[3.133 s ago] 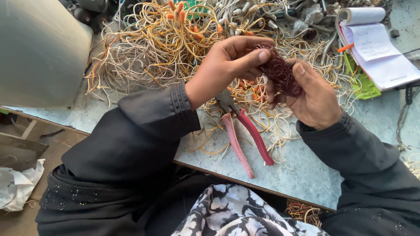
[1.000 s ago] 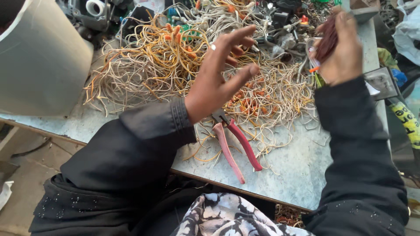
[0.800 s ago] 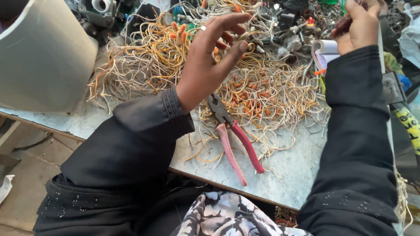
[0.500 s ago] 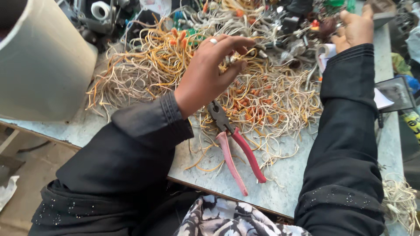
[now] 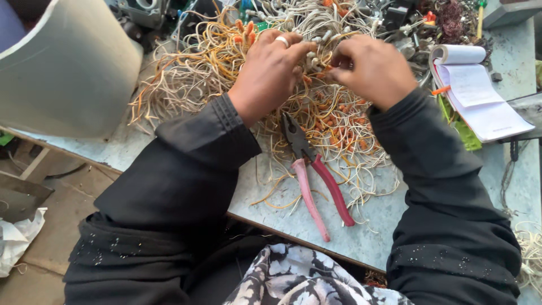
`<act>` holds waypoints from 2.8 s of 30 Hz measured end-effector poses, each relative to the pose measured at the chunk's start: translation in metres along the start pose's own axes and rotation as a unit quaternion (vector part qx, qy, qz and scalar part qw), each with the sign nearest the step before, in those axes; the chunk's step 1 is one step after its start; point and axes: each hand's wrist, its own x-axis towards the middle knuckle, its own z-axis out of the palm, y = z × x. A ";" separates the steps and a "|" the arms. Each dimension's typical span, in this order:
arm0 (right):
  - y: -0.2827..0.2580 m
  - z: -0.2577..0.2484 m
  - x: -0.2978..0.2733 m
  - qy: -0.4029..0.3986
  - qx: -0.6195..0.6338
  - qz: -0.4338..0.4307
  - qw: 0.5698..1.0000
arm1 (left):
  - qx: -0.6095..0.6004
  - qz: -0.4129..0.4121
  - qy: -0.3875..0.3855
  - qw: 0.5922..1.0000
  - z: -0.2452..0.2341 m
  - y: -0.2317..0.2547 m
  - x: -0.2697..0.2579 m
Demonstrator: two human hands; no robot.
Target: The person uses pliers to strip the plastic insulation from small electrical wires, separating the copper strands. They repeatedly pick up wires from a pile, strip them, and place the stripped pieces back on the table. The person briefly writes on a notepad before resuming the wire stripping.
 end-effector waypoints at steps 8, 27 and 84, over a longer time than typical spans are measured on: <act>-0.029 -0.004 -0.003 0.110 -0.044 0.017 0.993 | -0.100 -0.012 -0.019 0.995 -0.006 0.003 0.007; -0.098 -0.004 -0.091 -0.207 0.065 -0.004 0.976 | -0.196 -0.012 -0.027 0.980 -0.017 -0.009 0.010; -0.043 0.040 -0.094 -0.165 0.904 0.148 0.365 | -0.440 -0.093 0.051 0.892 0.003 0.025 0.009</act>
